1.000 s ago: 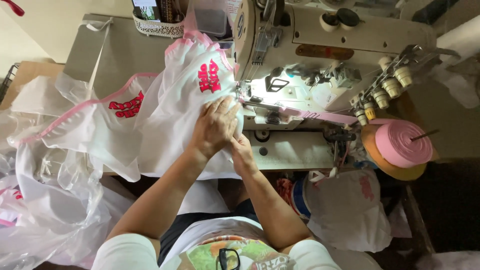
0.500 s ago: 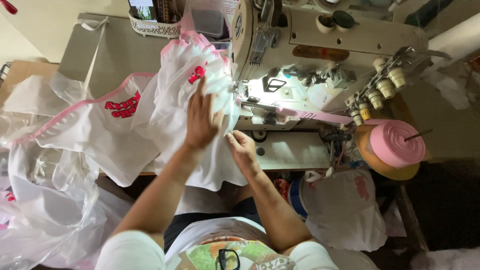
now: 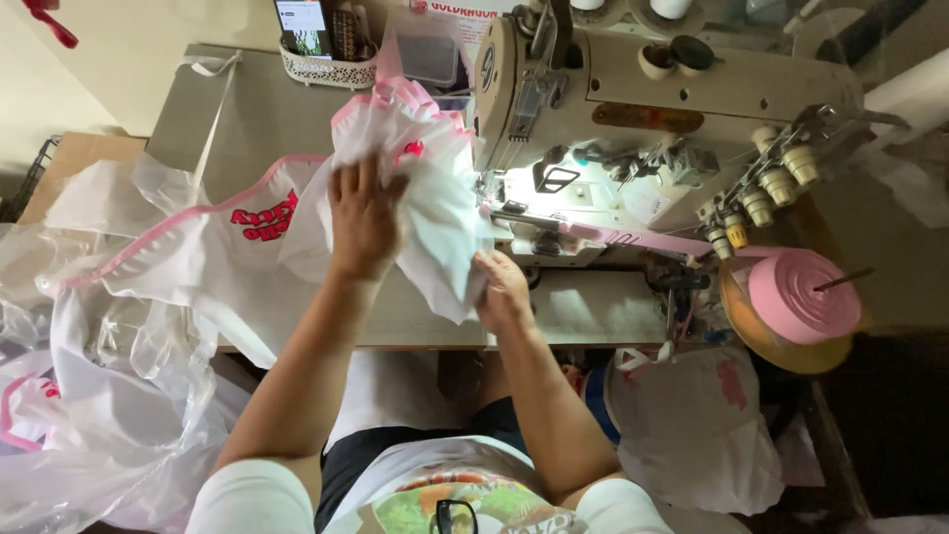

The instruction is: The person is handling and inspecting white fabric garments with pink trim and red graphics near an industrial sewing machine.

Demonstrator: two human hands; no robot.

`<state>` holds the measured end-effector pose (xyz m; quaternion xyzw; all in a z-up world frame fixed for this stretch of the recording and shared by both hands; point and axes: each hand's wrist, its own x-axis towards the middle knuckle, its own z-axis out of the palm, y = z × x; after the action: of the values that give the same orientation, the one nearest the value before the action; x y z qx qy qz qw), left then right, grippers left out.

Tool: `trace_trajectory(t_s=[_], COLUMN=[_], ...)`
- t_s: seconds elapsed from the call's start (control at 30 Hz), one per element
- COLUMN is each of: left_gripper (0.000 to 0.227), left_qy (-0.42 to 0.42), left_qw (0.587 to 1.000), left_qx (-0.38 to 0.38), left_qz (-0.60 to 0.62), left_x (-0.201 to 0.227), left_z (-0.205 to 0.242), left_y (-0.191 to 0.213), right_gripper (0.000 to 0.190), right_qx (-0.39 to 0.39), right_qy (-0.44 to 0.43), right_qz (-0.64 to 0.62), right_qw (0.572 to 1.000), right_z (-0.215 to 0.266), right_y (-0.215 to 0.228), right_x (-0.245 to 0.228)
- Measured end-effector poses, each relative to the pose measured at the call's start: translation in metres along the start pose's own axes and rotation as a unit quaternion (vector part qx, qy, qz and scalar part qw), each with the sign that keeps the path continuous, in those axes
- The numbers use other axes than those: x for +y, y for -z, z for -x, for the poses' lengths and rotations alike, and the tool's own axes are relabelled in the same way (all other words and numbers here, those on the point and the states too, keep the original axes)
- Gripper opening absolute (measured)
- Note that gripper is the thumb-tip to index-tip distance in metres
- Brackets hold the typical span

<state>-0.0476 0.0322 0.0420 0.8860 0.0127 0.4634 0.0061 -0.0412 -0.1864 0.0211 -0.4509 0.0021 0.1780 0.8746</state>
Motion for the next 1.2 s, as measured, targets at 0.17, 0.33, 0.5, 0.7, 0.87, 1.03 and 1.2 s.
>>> trace_trajectory(t_s=[0.17, 0.33, 0.5, 0.7, 0.87, 1.03, 1.2], left_gripper=[0.035, 0.041, 0.052, 0.059, 0.059, 0.061, 0.019], left_qy=[-0.037, 0.005, 0.054, 0.108, 0.116, 0.166, 0.209], left_qw=[0.992, 0.991, 0.987, 0.987, 0.991, 0.974, 0.762], left_qx=[-0.034, -0.087, -0.137, -0.112, -0.057, -0.145, -0.517], left_qz=[0.112, 0.101, 0.067, -0.032, -0.022, 0.059, 0.329], left_x=[0.078, 0.080, 0.077, 0.079, 0.053, 0.046, 0.052], left_z=[0.020, 0.031, 0.027, 0.005, -0.002, 0.027, 0.127], left_y=[-0.003, -0.016, -0.040, -0.070, -0.134, -0.056, 0.095], right_gripper=[0.003, 0.003, 0.005, 0.013, 0.018, 0.020, 0.042], right_qx=[-0.040, -0.035, -0.028, -0.028, -0.029, -0.177, -0.368], right_qy=[0.003, 0.025, 0.033, 0.050, 0.055, -0.071, -0.147], right_qz=[0.000, 0.035, 0.043, 0.084, 0.142, 0.204, 0.515], right_qw=[0.999, 0.998, 0.998, 0.995, 0.988, 0.960, 0.760], right_z=[-0.023, -0.028, -0.007, -0.026, 0.000, 0.049, 0.062], right_y=[0.014, 0.018, 0.000, 0.032, 0.035, 0.055, 0.113], right_x=[0.035, 0.042, 0.017, 0.046, 0.049, 0.039, 0.082])
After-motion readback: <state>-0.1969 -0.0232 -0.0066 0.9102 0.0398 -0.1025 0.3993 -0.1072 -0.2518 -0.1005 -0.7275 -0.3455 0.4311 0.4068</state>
